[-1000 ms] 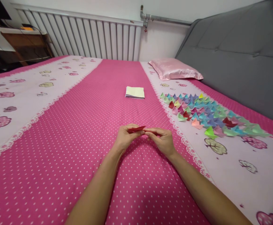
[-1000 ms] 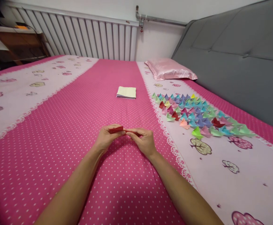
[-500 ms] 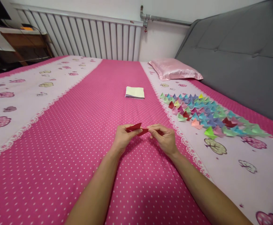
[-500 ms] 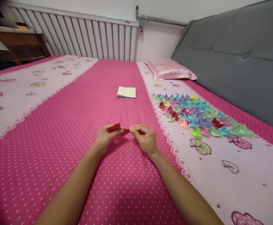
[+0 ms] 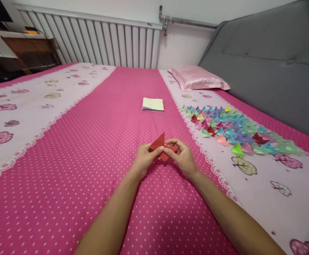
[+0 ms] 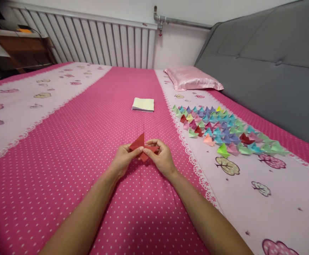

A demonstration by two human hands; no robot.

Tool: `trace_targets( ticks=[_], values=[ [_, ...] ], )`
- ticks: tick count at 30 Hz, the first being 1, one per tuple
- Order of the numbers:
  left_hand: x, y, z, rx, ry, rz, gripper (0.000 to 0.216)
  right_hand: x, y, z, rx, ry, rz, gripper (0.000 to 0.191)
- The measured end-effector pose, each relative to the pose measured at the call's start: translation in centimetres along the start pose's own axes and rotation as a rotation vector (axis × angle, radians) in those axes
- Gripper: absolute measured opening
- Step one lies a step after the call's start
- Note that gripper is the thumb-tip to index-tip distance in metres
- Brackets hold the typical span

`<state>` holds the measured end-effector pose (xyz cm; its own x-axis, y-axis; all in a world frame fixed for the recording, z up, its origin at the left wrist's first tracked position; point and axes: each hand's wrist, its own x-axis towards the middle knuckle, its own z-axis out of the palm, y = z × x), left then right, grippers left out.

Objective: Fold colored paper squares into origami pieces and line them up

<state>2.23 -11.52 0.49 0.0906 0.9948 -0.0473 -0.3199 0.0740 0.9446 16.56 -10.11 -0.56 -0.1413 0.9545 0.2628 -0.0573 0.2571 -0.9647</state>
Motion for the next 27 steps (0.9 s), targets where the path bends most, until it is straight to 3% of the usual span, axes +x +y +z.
trace_targets(
  ticks=[7,15,20,27],
  values=[
    [0.0,0.9,-0.2,0.008,-0.011,-0.024,0.023,0.3,0.4,-0.9,0.146,0.004,0.148,0.038],
    [0.2,0.7,-0.5,0.029,-0.002,-0.045,0.015,0.3,0.3,-1.0,0.209,0.009,0.163,0.033],
    [0.1,0.8,-0.4,0.106,0.014,0.026,0.01,0.4,0.3,-1.1,0.157,0.031,0.178,0.029],
    [-0.4,1.3,-0.2,0.437,0.012,0.25,0.017,0.5,0.0,-1.1,0.12,0.05,0.196,0.028]
  ],
)
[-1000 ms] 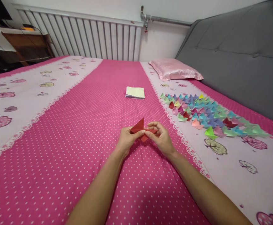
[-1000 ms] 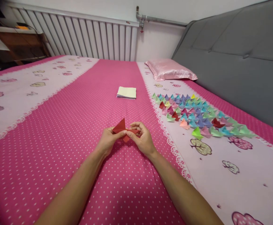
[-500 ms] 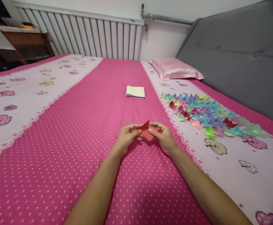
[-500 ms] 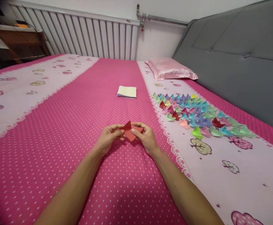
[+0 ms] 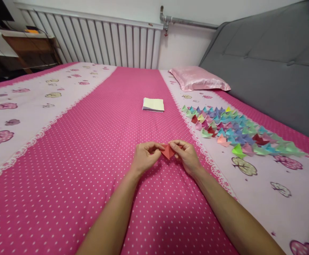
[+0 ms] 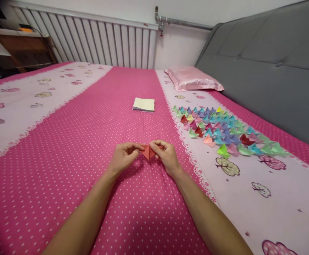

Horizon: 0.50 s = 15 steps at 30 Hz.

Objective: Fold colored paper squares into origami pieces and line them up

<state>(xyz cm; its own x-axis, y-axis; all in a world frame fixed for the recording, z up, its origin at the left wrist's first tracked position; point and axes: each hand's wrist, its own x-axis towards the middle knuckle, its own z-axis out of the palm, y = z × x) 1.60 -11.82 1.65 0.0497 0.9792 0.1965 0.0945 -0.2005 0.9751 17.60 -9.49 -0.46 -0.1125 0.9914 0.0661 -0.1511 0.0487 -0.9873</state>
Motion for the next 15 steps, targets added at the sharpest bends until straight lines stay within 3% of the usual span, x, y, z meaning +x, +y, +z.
trace_targets(
  ticks=[6,9,12,15],
  values=[
    [-0.36,0.06,-0.22,0.052,-0.074,0.124,0.021,-0.05,0.19,-0.22,-0.137,-0.034,-0.076,0.023],
    [-0.38,-0.13,-0.31,0.068,-0.091,0.116,0.018,0.0,0.33,-0.33,-0.199,-0.031,-0.162,0.018],
    [-0.26,-0.22,-0.22,-0.034,-0.071,0.077,0.011,-0.02,0.2,-0.27,-0.248,-0.011,-0.248,0.013],
    [0.02,-0.24,-0.1,-0.181,-0.027,0.056,0.018,-0.12,-0.1,-0.08,-0.291,0.007,-0.347,0.009]
  ],
)
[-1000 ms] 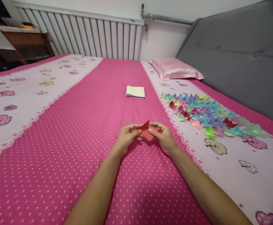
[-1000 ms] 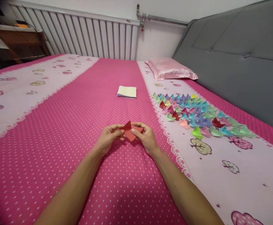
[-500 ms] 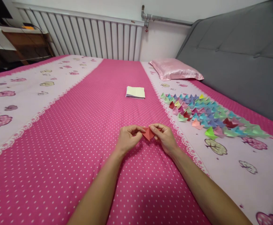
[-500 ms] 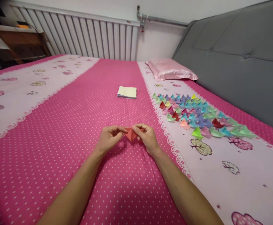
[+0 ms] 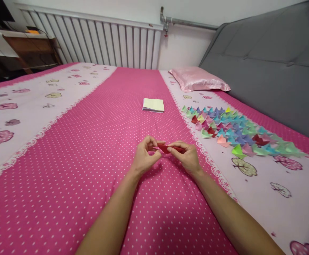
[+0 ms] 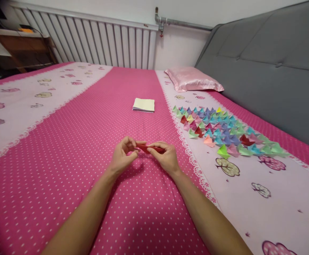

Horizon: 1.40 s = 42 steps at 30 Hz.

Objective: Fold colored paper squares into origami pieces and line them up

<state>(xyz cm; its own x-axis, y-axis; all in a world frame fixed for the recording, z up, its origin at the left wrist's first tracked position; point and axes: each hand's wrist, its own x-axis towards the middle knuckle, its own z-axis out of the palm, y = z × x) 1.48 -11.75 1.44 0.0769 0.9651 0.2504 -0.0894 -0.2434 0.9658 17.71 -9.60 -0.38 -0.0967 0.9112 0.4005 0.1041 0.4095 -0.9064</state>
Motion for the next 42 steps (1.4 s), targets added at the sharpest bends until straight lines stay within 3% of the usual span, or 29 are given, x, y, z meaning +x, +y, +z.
trace_targets(
  ticks=[3,16,34,37,42],
  values=[
    [0.3,-0.2,-0.1,-0.044,0.028,-0.036,0.032,0.0,-0.3,0.1,-0.03,0.01,-0.077,0.008],
    [0.4,-0.2,-0.4,0.051,-0.022,-0.041,0.011,-0.1,-0.3,0.0,-0.023,-0.04,-0.135,0.007],
    [0.4,-0.3,-0.3,0.032,-0.082,-0.106,0.031,-0.2,0.3,0.1,0.073,0.017,0.062,0.013],
    [0.4,-0.9,-0.2,-0.06,-0.134,-0.154,0.048,-0.3,0.3,0.3,0.069,0.077,0.082,0.016],
    [0.5,-1.4,0.0,-0.089,-0.175,-0.176,0.017,-0.5,0.2,0.7,0.048,0.082,0.065,0.018]
  ],
)
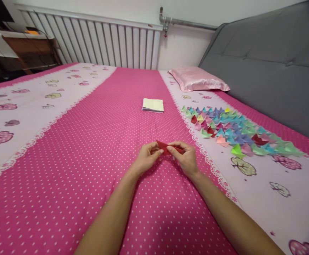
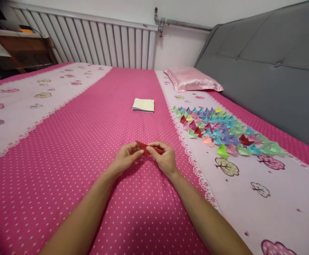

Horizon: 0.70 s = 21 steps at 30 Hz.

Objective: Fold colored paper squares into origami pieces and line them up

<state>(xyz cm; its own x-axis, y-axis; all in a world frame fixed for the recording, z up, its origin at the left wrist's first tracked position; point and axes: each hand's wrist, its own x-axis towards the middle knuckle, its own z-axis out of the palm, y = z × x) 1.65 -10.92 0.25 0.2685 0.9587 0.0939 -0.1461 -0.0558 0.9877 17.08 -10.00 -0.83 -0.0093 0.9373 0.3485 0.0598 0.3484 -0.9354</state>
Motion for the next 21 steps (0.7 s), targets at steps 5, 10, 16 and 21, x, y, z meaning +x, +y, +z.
trace_targets(
  ticks=[5,10,16,21],
  values=[
    [-0.01,0.55,0.18,-0.101,0.113,-0.049,0.01,-0.22,-0.45,0.04,0.008,-0.129,-0.037,0.021],
    [0.01,0.79,0.1,-0.163,0.155,-0.019,0.006,-0.31,-0.42,-0.24,0.102,-0.235,0.012,0.026],
    [-0.03,0.92,-0.1,-0.179,0.166,-0.006,0.007,-0.33,0.21,-0.31,0.238,-0.23,0.108,0.029],
    [-0.16,0.96,-0.21,-0.191,0.163,-0.004,0.009,-0.33,-0.2,-0.17,0.317,-0.235,0.178,0.025]
  ],
)
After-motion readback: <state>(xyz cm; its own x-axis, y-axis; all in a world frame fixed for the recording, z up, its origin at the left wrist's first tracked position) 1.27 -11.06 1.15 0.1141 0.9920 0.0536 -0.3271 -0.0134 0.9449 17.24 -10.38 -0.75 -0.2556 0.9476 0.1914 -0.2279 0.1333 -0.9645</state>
